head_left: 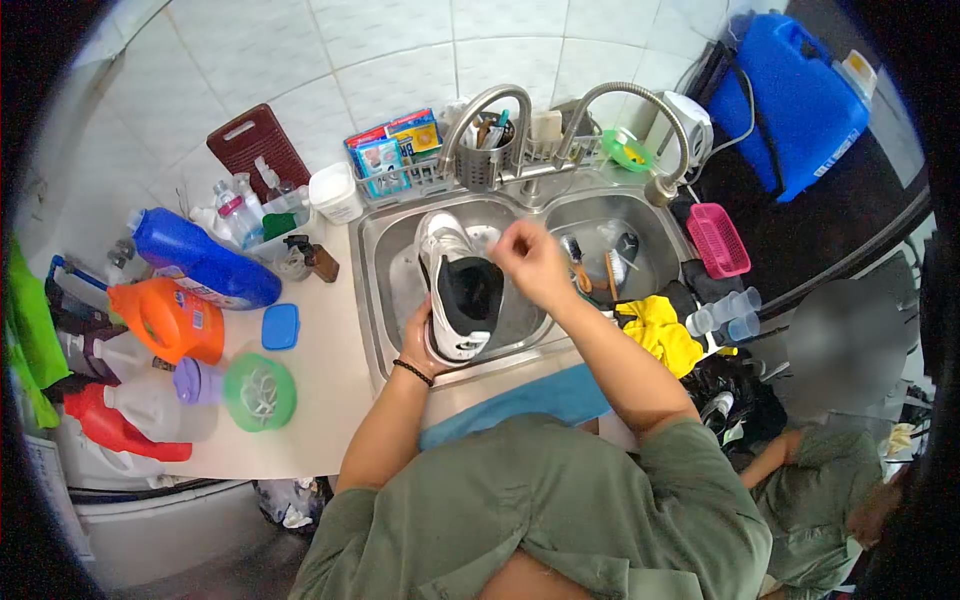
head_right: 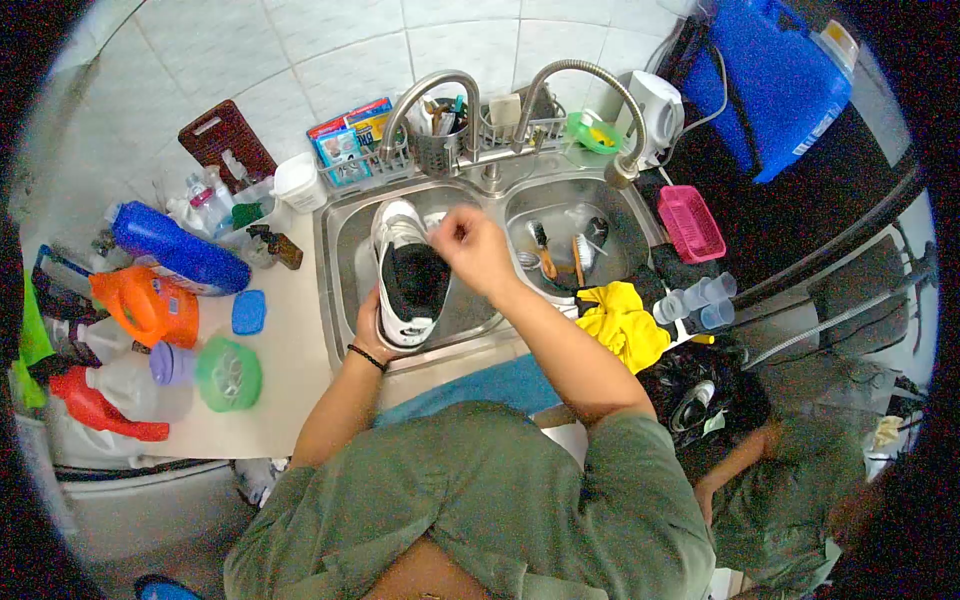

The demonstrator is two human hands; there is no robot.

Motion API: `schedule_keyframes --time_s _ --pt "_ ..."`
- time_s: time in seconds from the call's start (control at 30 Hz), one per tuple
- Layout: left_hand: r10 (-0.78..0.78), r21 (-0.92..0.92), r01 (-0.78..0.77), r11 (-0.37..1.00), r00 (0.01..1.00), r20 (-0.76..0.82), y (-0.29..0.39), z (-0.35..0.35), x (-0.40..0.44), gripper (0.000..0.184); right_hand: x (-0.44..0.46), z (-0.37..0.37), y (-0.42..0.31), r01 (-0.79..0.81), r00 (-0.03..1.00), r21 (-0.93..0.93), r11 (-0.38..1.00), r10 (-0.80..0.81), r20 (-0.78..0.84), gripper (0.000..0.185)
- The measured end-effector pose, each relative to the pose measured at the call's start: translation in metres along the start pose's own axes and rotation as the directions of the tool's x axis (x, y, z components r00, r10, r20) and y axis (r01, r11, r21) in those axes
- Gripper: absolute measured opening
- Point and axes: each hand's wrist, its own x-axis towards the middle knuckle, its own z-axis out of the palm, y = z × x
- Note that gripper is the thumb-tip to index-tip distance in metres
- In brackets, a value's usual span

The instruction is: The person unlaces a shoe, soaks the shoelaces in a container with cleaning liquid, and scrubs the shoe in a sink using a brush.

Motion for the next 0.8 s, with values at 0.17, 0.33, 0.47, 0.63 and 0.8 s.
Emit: schedule_keyframes --time_s 0.17,0.33,0.47,0.63,0.8 --pt "-0.037 0.003 0.037 0.999 0.999 0.011 -0.002 0.007 0.001 0.052 -0.029 0.006 -0.031 0.496 0.844 -0.453 0.741 -0.289 0.451 0.009" --pt "-0.148 0.075 0.147 0.986 0.989 0.014 -0.002 0.011 0.003 0.052 -0.024 0.007 -0.026 0.782 0.609 -0.609 0.133 -0.373 0.7 0.016" --pt "-0.141 0.145 0.146 0.978 0.989 -0.044 0.0 0.002 0.003 0.053 -0.042 0.017 -0.027 0.677 0.721 -0.705 0.212 0.003 0.693 0.017" --pt "-0.216 0.128 0.224 0.966 0.974 -0.069 -0.009 0.001 -0.005 0.052 -0.029 0.014 -0.005 0.469 0.79 -0.654 0.594 0.049 0.611 0.027" --pt "-0.169 0.149 0.184 0.972 0.98 -0.106 -0.007 -0.001 -0.007 0.054 -0.018 -0.006 -0.021 0.531 0.754 -0.352 0.771 -0.24 0.611 0.023"
